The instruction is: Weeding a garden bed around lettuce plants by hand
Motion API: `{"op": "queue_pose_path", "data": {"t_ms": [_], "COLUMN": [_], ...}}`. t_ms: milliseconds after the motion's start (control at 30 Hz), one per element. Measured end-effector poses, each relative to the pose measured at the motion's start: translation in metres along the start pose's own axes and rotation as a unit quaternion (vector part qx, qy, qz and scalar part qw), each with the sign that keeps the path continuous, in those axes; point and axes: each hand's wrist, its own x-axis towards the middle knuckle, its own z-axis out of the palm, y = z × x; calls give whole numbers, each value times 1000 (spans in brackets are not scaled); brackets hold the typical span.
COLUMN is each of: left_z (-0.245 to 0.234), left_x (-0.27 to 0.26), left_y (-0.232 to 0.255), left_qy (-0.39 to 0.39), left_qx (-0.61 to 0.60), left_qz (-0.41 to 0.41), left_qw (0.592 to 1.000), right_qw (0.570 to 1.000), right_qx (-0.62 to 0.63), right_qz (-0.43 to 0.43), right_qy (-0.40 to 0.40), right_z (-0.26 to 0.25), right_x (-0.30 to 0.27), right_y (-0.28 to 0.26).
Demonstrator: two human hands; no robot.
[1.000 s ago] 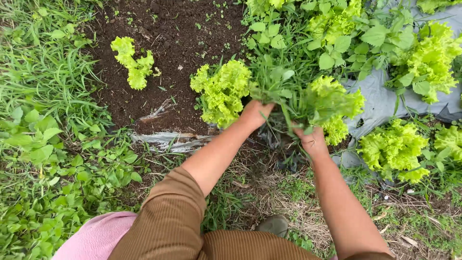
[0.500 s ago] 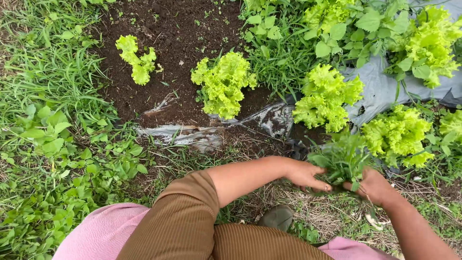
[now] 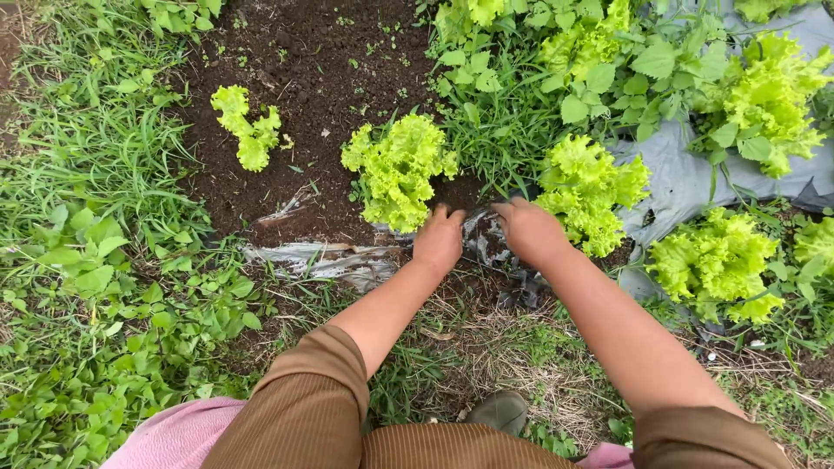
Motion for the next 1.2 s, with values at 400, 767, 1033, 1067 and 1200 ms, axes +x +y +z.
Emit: {"op": "queue_pose_path", "data": {"t_ms": [400, 767, 1033, 1067, 1200], "left_z": [32, 143, 172, 188, 150], "left_x": [2, 142, 203, 212, 186], "left_y": [-12, -64, -68, -76, -62], "left_qy": [83, 146, 58, 58, 60], "left_qx": [52, -144, -242, -234, -252], "left_qz": [51, -120, -189, -183, -171], "left_qw": [994, 971, 950, 953, 951], "right_qw": [974, 961, 959, 958, 918], "right_qx": [-36, 176, 137, 125, 273], "right_qz": [122, 162, 202, 208, 219], "right_qy": [-188, 138, 146, 156, 188], "right_z": [34, 39, 74, 77, 58], "right_x": [120, 58, 94, 106, 124], "right_y": [27, 23, 53, 50, 42]}}
